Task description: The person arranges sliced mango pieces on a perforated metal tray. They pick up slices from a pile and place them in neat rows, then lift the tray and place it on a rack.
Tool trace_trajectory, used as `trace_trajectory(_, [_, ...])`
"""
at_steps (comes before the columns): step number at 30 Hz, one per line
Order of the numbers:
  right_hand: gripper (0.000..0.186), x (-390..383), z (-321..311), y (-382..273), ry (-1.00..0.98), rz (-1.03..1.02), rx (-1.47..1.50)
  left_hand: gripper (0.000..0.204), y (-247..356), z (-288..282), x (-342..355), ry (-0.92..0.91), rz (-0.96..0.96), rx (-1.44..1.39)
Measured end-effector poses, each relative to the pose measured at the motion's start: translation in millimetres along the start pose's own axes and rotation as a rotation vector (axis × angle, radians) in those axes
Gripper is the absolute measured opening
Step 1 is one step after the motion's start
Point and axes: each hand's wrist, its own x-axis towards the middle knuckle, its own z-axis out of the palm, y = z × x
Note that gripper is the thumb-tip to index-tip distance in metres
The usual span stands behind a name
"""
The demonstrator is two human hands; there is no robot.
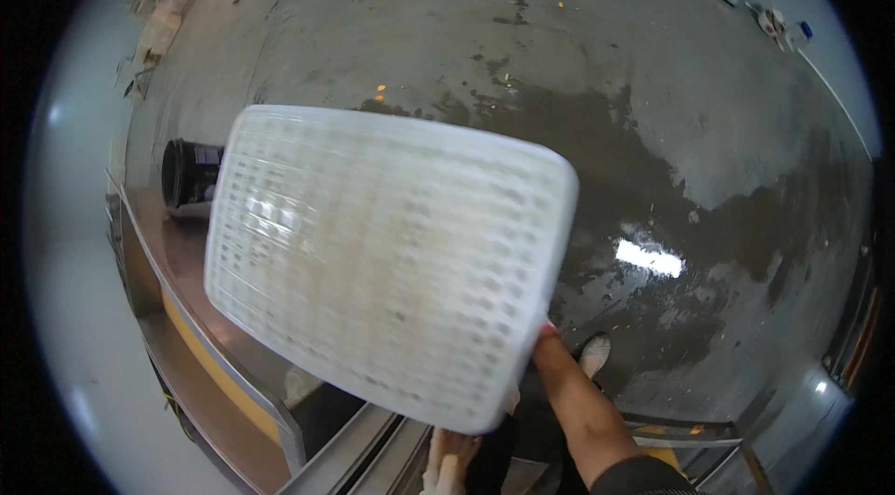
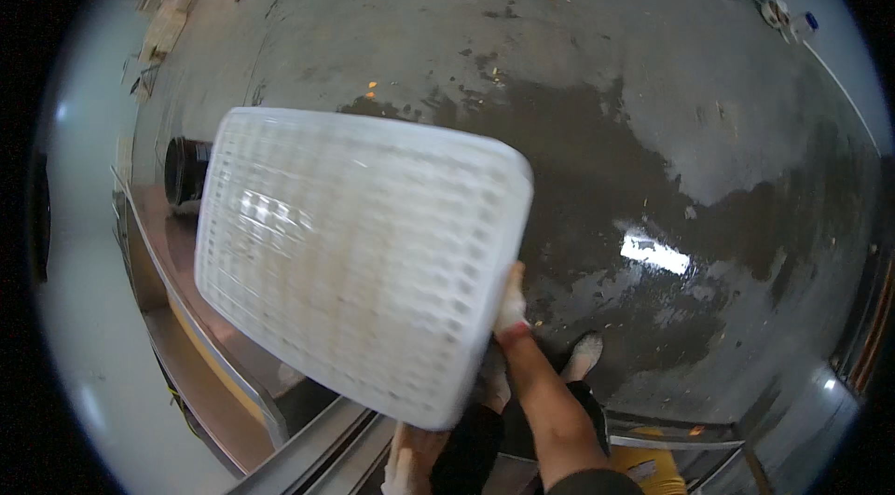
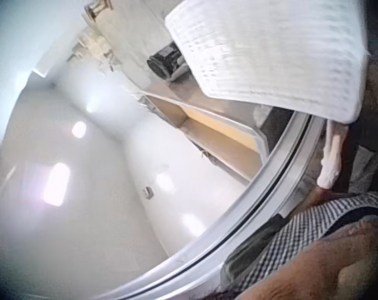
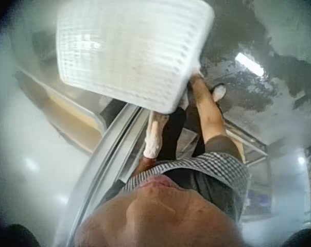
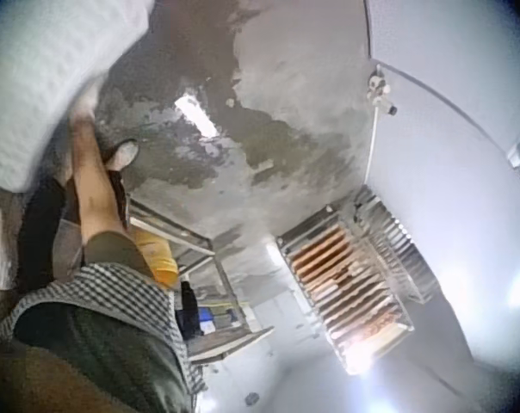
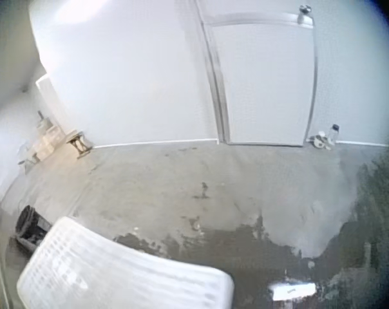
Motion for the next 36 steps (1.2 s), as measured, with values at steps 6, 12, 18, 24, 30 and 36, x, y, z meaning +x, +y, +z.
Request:
trace_trajectory(6, [0.079,89.1,134.7,33.7,-0.023,0.463,-1.151,0.053,12.6,12.6,-4.7,0.239,-0.023,0.240])
trace_trajectory(12, [0.070,23.8,93.9,6.2,0.028,0.062,-0.972,0.062,7.4,45.4,-66.3,-0.081,-0.104,0.456])
trace_trajectory(18, [0.048,-138.6,128.3,-99.5,0.449,-0.476,0.673,0.061,6.8,35.9,-116.2,-0.474,0.302,0.850])
trace_trajectory(24, [0.057,-468.4,252.5,-239.6,-0.157,-0.753,0.128,0.055,20.2,122.9,-189.1,-0.789,0.244,0.795])
trace_trajectory(30, [0.049,-799.7,121.0,-148.1,0.376,-1.419,-0.350,0.044,-86.8,153.9,-283.8,-1.244,0.718,1.265])
trace_trajectory(36, [0.045,-1023.5,-21.0,37.8,1.576,-1.617,0.079,0.053,-198.3,76.9,-447.7,-2.416,0.988,1.000])
